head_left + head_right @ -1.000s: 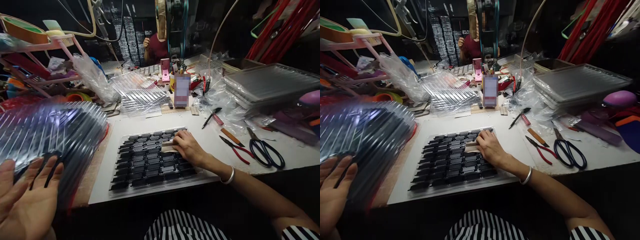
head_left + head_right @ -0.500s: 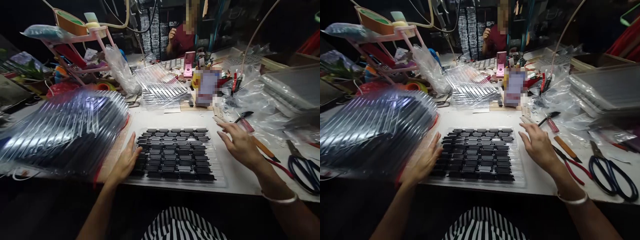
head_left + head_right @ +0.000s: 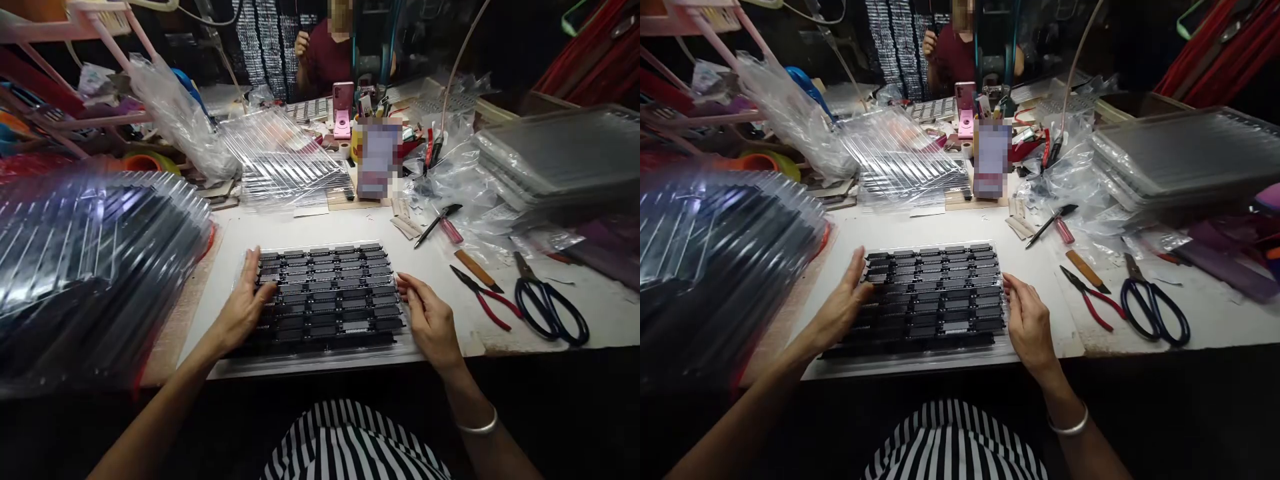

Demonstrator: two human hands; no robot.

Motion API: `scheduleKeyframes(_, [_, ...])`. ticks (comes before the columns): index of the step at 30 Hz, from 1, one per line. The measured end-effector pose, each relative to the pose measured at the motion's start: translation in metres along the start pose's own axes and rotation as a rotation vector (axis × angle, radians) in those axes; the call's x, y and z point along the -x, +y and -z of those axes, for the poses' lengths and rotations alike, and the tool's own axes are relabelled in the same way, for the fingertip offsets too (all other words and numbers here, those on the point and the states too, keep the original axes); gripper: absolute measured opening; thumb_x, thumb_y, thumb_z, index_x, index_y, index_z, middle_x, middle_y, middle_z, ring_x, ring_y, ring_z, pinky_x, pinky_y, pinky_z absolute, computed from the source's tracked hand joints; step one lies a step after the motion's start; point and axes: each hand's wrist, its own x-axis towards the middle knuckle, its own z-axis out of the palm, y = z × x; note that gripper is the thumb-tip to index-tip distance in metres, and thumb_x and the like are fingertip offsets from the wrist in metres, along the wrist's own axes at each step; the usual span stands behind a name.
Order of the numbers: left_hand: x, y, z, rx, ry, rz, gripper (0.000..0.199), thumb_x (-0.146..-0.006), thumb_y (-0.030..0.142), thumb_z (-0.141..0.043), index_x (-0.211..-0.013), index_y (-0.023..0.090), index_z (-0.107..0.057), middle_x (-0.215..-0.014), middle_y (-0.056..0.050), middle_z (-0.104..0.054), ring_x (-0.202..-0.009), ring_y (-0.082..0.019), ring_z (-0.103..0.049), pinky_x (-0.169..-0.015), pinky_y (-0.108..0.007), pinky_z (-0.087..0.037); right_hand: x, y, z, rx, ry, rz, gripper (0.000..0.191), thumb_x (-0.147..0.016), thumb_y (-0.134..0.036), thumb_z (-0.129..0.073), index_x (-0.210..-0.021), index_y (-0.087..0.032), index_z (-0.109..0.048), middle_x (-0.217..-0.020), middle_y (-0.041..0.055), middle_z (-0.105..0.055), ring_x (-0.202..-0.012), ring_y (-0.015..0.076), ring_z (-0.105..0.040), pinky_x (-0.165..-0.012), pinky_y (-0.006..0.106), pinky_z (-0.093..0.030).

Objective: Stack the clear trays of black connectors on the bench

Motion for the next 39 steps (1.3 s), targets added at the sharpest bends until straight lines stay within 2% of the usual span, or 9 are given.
scheduleKeyframes(4, [0.025,-0.006,0.013,0.384,0.235,0.097,0.065,-0.091,0.056,-0.033,-0.148,0.029,-0.016,-0.154,-0.008,-0.023,-0.137,-0.024,-0.029,-0.113,-0.044,-0.021,0.004,0.0,0.003,-0.081,0.02,-0.039,0.03,-0.096,-0.029,-0.042,-0.119,-0.019,-0.058,-0.111,0.0103,-0.064,-0.096,0.0226,-0.062,-0.088,0.043,-0.052])
scheduleKeyframes(6, [0.041,-0.006,0.011,0.479,0.284,0.096,0.064,-0.09,0.056,-0.035,-0.146,0.028,-0.022,-0.149,-0.01,-0.034,-0.134,-0.025,-0.036,-0.112,-0.043,-0.025,0.006,0.001,0.002,-0.062,0.026,-0.039,0.03,-0.095,-0.029,-0.042,-0.12,-0.02,-0.058,-0.111,0.0098,-0.063,-0.095,0.0225,-0.062,-0.089,0.043,-0.051])
scheduleKeyframes(13, [0.062,0.015,-0.016,0.483,0.172,0.064,0.067,-0.091,0.058,-0.032,-0.148,0.029,-0.011,-0.153,-0.008,-0.025,-0.139,-0.022,-0.024,-0.113,-0.042,-0.021,0.008,0.002,0.004,0.015,0.017,-0.004,0.031,-0.095,-0.027,-0.041,-0.121,-0.022,-0.058,-0.113,0.009,-0.062,-0.095,0.0221,-0.062,-0.092,0.043,-0.048])
scheduleKeyframes(18, [0.058,0.018,-0.012,0.534,0.306,0.114,0.061,-0.093,0.054,-0.029,-0.146,0.029,-0.014,-0.151,-0.01,-0.03,-0.138,-0.021,-0.029,-0.112,-0.039,-0.026,0.008,0.0,0.004,-0.037,0.015,-0.035,0.031,-0.095,-0.029,-0.042,-0.12,-0.021,-0.058,-0.111,0.0091,-0.063,-0.094,0.022,-0.062,-0.09,0.042,-0.05])
scheduleKeyframes(24, [0.054,0.016,-0.009,0.591,0.231,0.105,0.065,-0.09,0.056,-0.036,-0.146,0.027,-0.018,-0.148,-0.011,-0.035,-0.134,-0.024,-0.036,-0.111,-0.04,-0.028,0.007,0.002,0.006,-0.079,0.036,-0.047,0.031,-0.095,-0.03,-0.042,-0.118,-0.018,-0.058,-0.109,0.0103,-0.064,-0.092,0.0217,-0.063,-0.089,0.042,-0.051])
scheduleKeyframes(28, [0.057,-0.001,-0.001,0.506,0.516,0.206,0.058,-0.088,0.054,-0.044,-0.137,0.023,-0.04,-0.142,-0.013,-0.043,-0.126,-0.025,-0.047,-0.107,-0.042,-0.035,0.003,0.004,0.003,-0.101,0.022,-0.063,0.032,-0.095,-0.032,-0.042,-0.117,-0.018,-0.059,-0.108,0.0106,-0.065,-0.091,0.0222,-0.063,-0.085,0.042,-0.053])
scheduleKeyframes(30, [0.06,-0.008,0.001,0.505,0.562,0.278,0.061,-0.085,0.055,-0.05,-0.135,0.021,-0.044,-0.133,-0.013,-0.053,-0.119,-0.026,-0.052,-0.105,-0.045,-0.037,0.003,0.002,0.001,-0.084,0.036,-0.06,0.032,-0.094,-0.033,-0.043,-0.116,-0.018,-0.06,-0.108,0.0102,-0.065,-0.094,0.0238,-0.062,-0.085,0.044,-0.052])
scheduleKeyframes(34, [0.075,-0.006,0.0,0.657,0.53,0.352,0.063,-0.084,0.053,-0.052,-0.137,0.02,-0.042,-0.121,-0.012,-0.063,-0.115,-0.025,-0.056,-0.105,-0.043,-0.037,0.021,-0.01,0.008,-0.04,0.02,-0.058,0.032,-0.093,-0.035,-0.045,-0.116,-0.021,-0.062,-0.112,0.0082,-0.064,-0.103,0.0252,-0.059,-0.095,0.046,-0.046])
scheduleKeyframes(39, [0.108,0.006,0.0,0.721,0.531,0.462,0.055,-0.085,0.051,-0.053,-0.134,0.026,-0.046,-0.119,-0.006,-0.065,-0.117,-0.022,-0.054,-0.105,-0.038,-0.037,0.066,-0.027,0.034,-0.109,-0.028,-0.319,0.033,-0.09,-0.044,-0.051,-0.116,-0.027,-0.063,-0.109,0.0042,-0.068,-0.092,0.0207,-0.065,-0.083,0.031,-0.055])
